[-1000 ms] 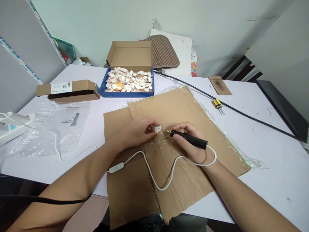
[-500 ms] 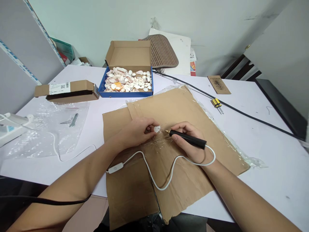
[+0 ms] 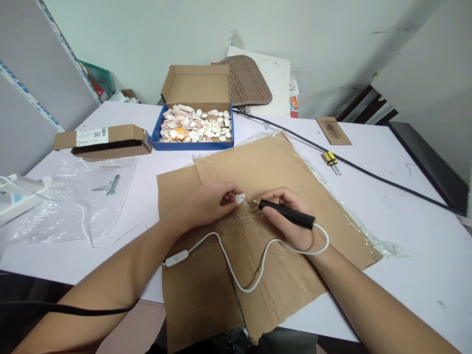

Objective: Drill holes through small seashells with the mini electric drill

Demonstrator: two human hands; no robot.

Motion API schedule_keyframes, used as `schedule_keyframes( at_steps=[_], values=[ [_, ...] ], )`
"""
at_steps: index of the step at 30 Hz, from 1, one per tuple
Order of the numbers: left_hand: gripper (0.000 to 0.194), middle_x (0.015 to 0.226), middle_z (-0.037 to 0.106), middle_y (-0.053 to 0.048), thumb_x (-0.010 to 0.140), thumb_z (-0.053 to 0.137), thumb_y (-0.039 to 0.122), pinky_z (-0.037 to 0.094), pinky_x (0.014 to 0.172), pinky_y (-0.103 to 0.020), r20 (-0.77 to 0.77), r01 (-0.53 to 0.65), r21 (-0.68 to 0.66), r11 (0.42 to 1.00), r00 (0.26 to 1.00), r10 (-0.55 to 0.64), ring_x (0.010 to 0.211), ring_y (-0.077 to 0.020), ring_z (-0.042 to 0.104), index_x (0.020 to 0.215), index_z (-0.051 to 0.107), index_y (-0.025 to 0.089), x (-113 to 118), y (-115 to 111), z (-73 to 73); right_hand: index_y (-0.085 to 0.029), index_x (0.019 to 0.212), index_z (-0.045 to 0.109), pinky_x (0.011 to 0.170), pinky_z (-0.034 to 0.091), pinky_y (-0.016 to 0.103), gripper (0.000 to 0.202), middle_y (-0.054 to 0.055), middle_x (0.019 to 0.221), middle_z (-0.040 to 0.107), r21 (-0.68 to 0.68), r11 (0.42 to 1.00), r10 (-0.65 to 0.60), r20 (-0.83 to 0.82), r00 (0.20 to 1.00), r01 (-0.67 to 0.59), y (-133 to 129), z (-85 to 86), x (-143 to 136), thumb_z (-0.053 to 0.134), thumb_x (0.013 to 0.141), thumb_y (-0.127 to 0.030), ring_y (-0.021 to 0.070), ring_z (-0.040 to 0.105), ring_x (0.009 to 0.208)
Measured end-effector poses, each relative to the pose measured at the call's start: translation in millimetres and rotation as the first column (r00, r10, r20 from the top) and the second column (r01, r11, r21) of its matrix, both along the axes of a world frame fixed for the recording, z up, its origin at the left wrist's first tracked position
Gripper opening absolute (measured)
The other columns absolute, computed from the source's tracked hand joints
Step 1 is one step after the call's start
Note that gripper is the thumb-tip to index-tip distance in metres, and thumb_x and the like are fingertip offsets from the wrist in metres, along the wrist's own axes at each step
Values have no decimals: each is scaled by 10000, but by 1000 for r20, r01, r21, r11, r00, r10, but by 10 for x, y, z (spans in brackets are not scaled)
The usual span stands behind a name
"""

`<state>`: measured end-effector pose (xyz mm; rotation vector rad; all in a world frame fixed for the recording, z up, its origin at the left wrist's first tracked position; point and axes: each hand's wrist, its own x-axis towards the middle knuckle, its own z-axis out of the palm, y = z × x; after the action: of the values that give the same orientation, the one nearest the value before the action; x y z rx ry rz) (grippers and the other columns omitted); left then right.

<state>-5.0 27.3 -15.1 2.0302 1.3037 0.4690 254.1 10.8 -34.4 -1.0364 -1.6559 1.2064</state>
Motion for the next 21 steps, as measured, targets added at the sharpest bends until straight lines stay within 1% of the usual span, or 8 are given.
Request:
schedule_keyframes(
  at_steps=[5, 9, 16, 21],
  values=[
    [280, 944, 787, -28, 968, 695, 356, 632, 859, -402, -1, 2, 1, 1000, 1000, -2, 843, -224, 714, 1209, 776, 239, -8, 1, -16, -247, 1041, 735, 590, 383, 332, 234, -40, 685, 570, -7, 1000, -10, -6, 1000, 10, -3, 21, -3, 817, 953, -448, 158, 502, 600],
    [298, 923, 766, -25, 968, 700, 341, 619, 849, -387, -10, -3, -7, 1000, 1000, 3, 825, -214, 708, 1230, 777, 220, -5, 4, -23, -237, 1022, 737, 580, 389, 321, 253, -23, 705, 623, -8, 1000, -20, -21, 1000, 20, -7, 23, -8, 826, 946, -461, 153, 528, 602],
    [300, 916, 744, -17, 984, 701, 306, 587, 829, -356, -30, -15, -31, 999, 999, 14, 846, -216, 712, 1257, 780, 211, 1, -14, 20, -241, 1015, 738, 575, 402, 314, 224, -12, 731, 669, 16, 999, -33, -27, 999, 34, -15, -3, -5, 832, 950, -435, 152, 555, 605],
    [297, 924, 742, -15, 988, 706, 294, 577, 823, -344, -33, -10, -31, 999, 999, 9, 854, -210, 707, 1265, 778, 211, -3, -12, 12, -240, 1019, 729, 584, 407, 312, 180, -16, 739, 668, 44, 999, -21, -24, 1000, 22, -17, -7, -7, 815, 953, -383, 150, 557, 612]
  ],
)
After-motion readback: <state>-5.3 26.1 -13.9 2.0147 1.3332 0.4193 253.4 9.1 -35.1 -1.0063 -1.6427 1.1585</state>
